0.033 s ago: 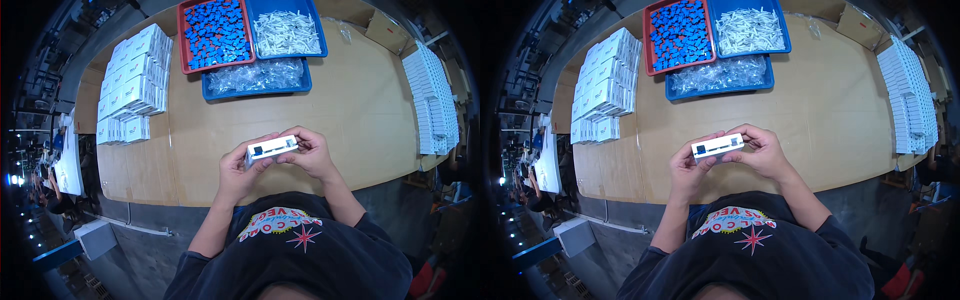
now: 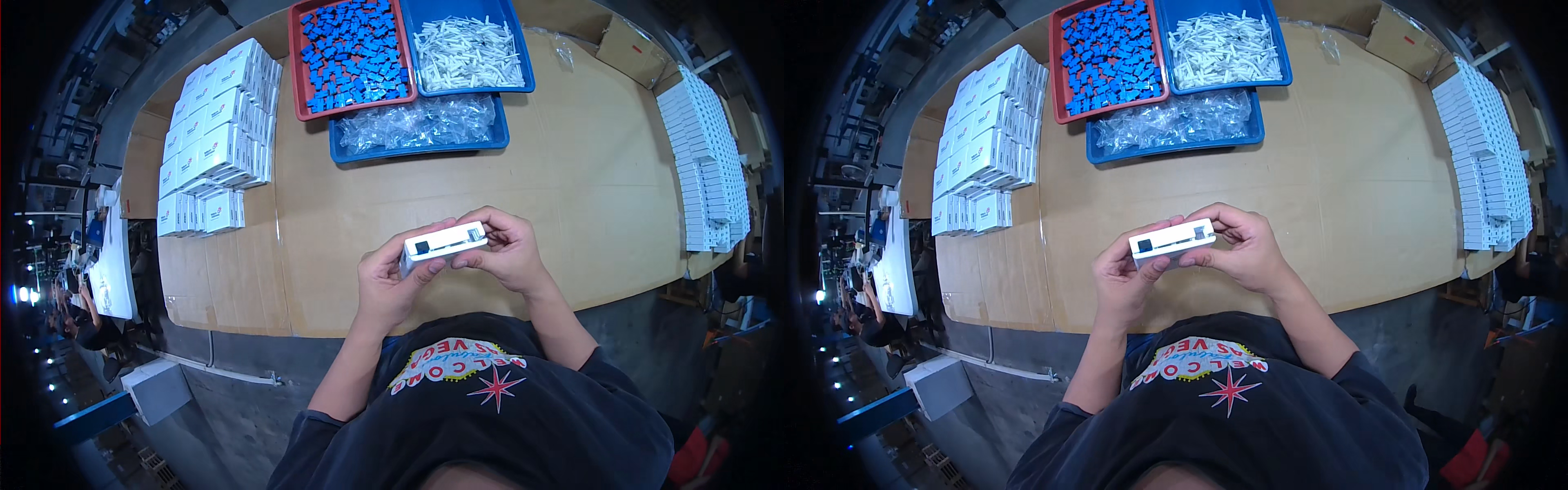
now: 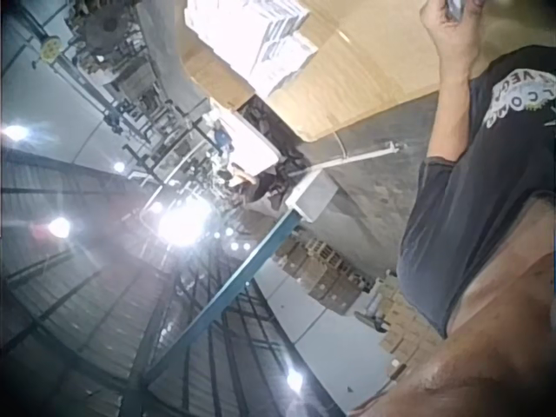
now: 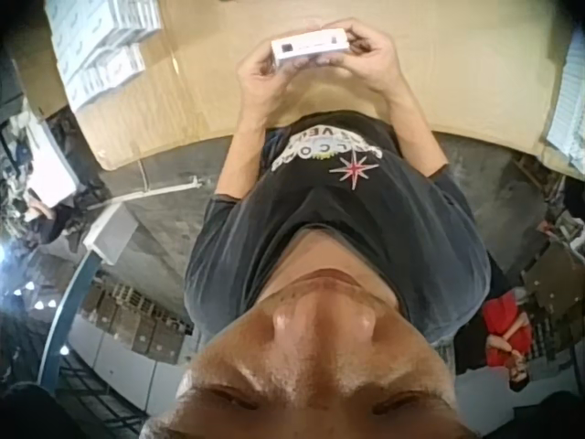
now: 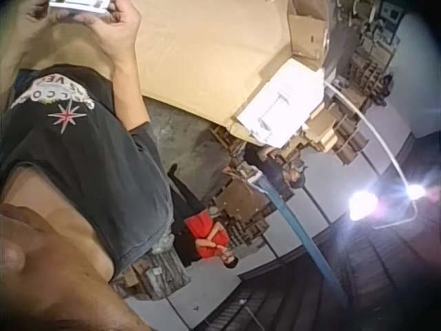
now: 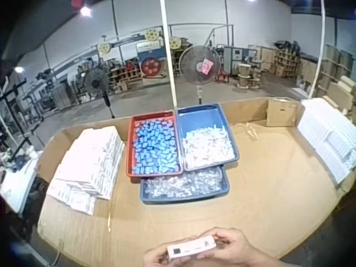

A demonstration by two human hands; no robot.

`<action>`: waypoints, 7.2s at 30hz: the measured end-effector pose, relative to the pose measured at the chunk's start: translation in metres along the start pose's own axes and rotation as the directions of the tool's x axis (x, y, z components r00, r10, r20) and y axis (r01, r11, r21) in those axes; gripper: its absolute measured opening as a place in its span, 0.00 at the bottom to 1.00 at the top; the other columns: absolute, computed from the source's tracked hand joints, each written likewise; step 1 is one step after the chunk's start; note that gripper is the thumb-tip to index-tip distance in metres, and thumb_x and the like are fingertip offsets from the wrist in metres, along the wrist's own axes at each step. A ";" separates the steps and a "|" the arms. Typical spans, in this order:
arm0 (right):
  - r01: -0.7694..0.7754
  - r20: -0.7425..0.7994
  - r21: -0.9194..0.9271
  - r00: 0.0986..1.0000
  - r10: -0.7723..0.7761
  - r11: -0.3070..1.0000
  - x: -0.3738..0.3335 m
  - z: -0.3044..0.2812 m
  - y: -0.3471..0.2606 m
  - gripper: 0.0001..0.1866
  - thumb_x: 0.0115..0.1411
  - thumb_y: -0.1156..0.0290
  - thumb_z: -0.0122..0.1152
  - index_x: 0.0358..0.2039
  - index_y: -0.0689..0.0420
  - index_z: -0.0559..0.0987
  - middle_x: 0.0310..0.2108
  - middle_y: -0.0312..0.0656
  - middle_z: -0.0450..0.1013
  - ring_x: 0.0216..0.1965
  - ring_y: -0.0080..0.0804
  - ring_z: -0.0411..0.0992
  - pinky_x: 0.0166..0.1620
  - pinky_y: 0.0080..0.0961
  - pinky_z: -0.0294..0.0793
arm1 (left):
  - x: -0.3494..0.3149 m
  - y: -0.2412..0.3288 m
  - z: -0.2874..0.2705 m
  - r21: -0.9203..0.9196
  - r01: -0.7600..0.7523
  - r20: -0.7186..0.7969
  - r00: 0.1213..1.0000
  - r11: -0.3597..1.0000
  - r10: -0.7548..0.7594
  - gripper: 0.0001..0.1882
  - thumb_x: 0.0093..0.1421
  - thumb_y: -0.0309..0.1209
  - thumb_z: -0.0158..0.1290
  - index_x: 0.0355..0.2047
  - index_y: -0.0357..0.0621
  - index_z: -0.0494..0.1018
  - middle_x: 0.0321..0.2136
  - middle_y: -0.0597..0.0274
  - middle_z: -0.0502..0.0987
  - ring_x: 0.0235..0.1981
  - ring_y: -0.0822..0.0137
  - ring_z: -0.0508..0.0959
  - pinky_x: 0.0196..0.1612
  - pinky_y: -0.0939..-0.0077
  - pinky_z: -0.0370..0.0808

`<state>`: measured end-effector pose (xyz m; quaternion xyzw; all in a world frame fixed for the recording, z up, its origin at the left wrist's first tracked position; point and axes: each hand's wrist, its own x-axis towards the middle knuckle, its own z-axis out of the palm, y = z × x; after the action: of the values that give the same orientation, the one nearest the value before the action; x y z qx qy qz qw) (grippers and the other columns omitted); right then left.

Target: The person assembles electronic modules by hand, then packages them into boxes with connectors and clips.

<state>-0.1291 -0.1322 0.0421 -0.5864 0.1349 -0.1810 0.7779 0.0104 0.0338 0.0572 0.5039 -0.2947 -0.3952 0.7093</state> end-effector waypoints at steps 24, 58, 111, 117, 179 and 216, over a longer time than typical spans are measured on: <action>0.131 -0.101 -0.068 0.985 -0.138 0.989 0.010 0.011 -0.003 0.19 0.62 0.75 0.74 0.52 0.64 0.79 0.48 0.40 0.79 0.49 0.26 0.77 0.52 0.25 0.76 | -0.005 -0.016 -0.004 0.042 0.010 -0.166 0.986 0.999 -0.003 0.20 0.66 0.25 0.65 0.56 0.29 0.75 0.50 0.56 0.81 0.50 0.69 0.80 0.54 0.75 0.78; -0.095 -0.184 -0.047 0.979 0.085 0.994 0.009 -0.017 0.017 0.17 0.75 0.72 0.54 0.60 0.64 0.77 0.51 0.43 0.81 0.48 0.25 0.78 0.53 0.27 0.79 | 0.010 -0.067 -0.010 -0.825 0.474 0.336 0.850 0.309 -0.406 0.26 0.80 0.44 0.40 0.63 0.31 0.66 0.43 0.56 0.82 0.43 0.65 0.83 0.58 0.61 0.83; -0.558 -0.716 -0.557 -0.053 -0.696 0.615 -0.142 -0.677 -0.148 0.58 0.45 0.59 0.85 0.71 0.64 0.61 0.59 0.58 0.73 0.59 0.48 0.75 0.62 0.39 0.74 | -0.031 -0.155 0.005 0.900 -0.107 0.071 0.992 0.423 0.101 0.23 0.68 0.29 0.59 0.59 0.34 0.68 0.55 0.49 0.67 0.52 0.59 0.71 0.52 0.69 0.74; -0.569 -0.628 -0.618 -0.058 -0.776 0.543 -0.119 -0.674 -0.129 0.34 0.52 0.60 0.83 0.51 0.60 0.72 0.51 0.53 0.76 0.47 0.45 0.81 0.52 0.40 0.79 | -0.030 -0.151 0.005 0.925 -0.087 0.053 0.994 0.370 0.100 0.21 0.68 0.31 0.59 0.57 0.33 0.70 0.55 0.46 0.67 0.52 0.56 0.72 0.53 0.66 0.75; 0.438 0.441 -0.896 0.897 -0.024 -0.076 0.633 0.324 0.002 0.22 0.67 0.60 0.61 0.58 0.54 0.78 0.56 0.50 0.79 0.58 0.52 0.77 0.59 0.45 0.77 | -0.092 -0.062 -0.177 0.832 0.231 -0.474 0.767 0.504 0.432 0.18 0.55 0.37 0.67 0.43 0.44 0.79 0.51 0.54 0.77 0.58 0.50 0.75 0.62 0.54 0.70; 0.693 0.071 -0.221 0.713 -0.698 0.686 0.324 0.223 -0.077 0.27 0.59 0.80 0.75 0.58 0.64 0.74 0.47 0.40 0.73 0.49 0.26 0.77 0.53 0.25 0.81 | -0.095 -0.078 -0.169 0.855 0.201 -0.436 0.777 0.478 0.453 0.16 0.54 0.37 0.67 0.41 0.46 0.79 0.53 0.53 0.75 0.59 0.50 0.73 0.62 0.54 0.68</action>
<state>0.2462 -0.1009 0.1789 -0.6784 -0.0698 -0.4507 0.5760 0.0793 0.1828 -0.0727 0.8640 -0.2441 0.0537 0.4371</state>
